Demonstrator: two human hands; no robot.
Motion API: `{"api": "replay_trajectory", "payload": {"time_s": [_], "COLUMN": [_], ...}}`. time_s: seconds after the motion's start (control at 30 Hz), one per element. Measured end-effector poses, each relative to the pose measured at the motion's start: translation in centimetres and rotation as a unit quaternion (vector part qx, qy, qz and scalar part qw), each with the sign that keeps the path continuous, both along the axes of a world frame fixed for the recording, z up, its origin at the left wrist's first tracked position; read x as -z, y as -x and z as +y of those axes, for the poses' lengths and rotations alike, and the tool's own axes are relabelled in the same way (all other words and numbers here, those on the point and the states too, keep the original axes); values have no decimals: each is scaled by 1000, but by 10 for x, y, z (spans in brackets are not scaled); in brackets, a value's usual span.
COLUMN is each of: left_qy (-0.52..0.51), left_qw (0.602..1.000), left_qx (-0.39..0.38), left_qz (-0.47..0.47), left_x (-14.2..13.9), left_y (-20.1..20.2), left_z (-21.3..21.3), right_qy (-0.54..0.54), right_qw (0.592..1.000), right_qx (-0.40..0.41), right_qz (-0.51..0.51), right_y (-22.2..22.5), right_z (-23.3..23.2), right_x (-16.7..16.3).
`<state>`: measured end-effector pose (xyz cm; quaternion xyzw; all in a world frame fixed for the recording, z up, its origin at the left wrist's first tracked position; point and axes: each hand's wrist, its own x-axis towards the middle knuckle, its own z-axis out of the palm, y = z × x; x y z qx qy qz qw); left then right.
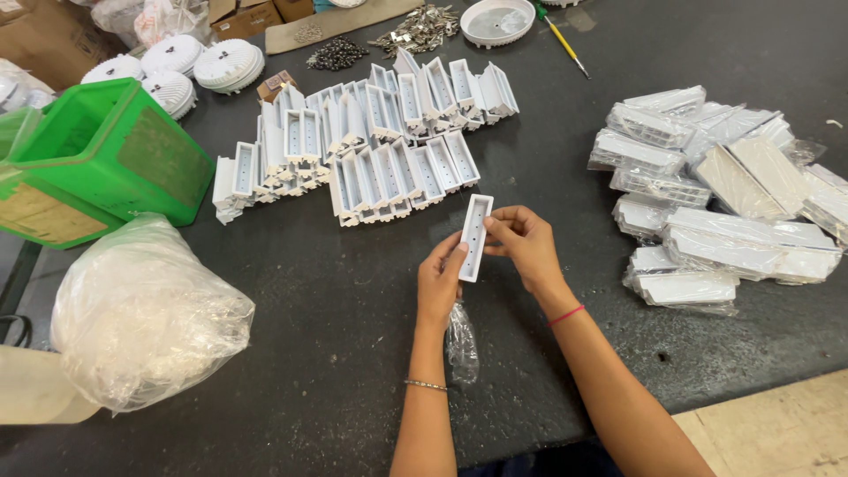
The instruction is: The person repeatedly picks up white rectangular plastic components, places them into clear plastic bags, and stacks the packaged units on the table. The person also handles a large plastic bag of packaging material and a plastic bottle, moving them aside to access the workspace.
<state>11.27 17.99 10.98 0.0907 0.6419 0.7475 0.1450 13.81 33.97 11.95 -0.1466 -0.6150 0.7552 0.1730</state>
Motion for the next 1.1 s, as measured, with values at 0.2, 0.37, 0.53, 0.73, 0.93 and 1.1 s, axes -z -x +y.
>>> {"api": "replay_trajectory", "payload": {"time_s": [0.2,0.37,0.53,0.73,0.93,1.1], "left_qy": [-136,-292,-380,-404,-365,-283], "left_qw": [984,926,883,862,890,942], "left_qx": [36,58,78,75,59,45], "left_qz": [-113,-232,-265,-297,-266,-176], "left_x": [12,26,51,59,42,28], "left_y": [-3,2,7,15,10,3], "left_z": [-2,-3,-8,-11,-14,-18], "right_qy": [37,35,10,-19,-42,-33], "right_qw": [998,998,999,999,999,999], "right_qx": [-34,-17,-17,-14,-14,-37], "right_qz": [48,59,40,27,18,15], "right_y": [-8,-17,-21,-19,-18,-15], "right_z": [4,14,14,10,4,-3], "right_x": [5,5,3,2,3,8]}}
